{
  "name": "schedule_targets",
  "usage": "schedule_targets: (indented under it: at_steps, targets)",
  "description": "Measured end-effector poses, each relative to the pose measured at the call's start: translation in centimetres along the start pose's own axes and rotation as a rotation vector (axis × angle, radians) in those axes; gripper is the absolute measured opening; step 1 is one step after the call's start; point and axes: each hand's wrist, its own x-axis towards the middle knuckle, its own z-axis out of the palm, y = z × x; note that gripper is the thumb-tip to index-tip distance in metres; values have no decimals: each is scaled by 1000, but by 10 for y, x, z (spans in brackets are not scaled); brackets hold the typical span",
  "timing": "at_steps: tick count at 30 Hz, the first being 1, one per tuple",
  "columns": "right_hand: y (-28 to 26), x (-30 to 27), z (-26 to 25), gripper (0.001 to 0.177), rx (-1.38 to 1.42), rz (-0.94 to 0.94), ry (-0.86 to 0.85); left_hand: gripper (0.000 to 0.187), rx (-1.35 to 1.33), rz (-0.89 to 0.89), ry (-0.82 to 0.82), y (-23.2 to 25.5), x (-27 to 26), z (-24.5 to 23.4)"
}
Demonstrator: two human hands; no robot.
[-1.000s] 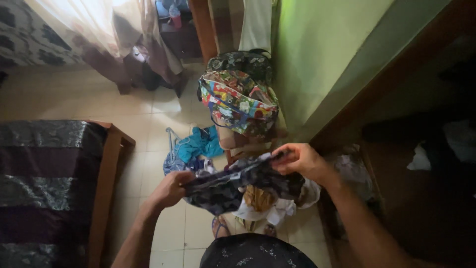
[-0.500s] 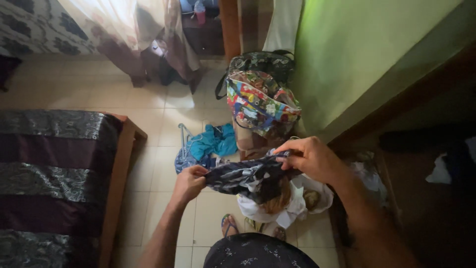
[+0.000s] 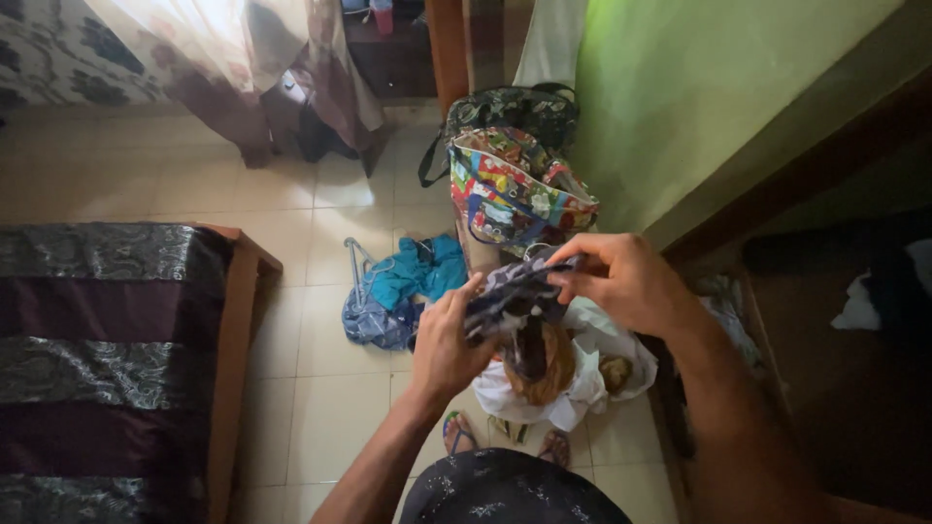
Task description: Fold various pieces of clothing from a bag or pile.
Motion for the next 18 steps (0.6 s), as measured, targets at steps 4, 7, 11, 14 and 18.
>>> schedule_targets:
  at_steps: [4,7,11,14,18]
  targets:
    - [-13,-1,1,20,-38,-41,75,39,69,19,-13,-25,5,9]
    - [-10,0,-2,20,-72,-52,104,20,111,24,-44,-35,10,6]
    - [-1,-1,0,20,-97,-27,131,16,128,-83,-65,-52,27,6]
    - [14,0,5,23,-366,-66,230,18,23,-130,18,-61,39,7]
    - [50,4,16,23,-473,-317,348,29,-406,-500,-12,-30,59,0]
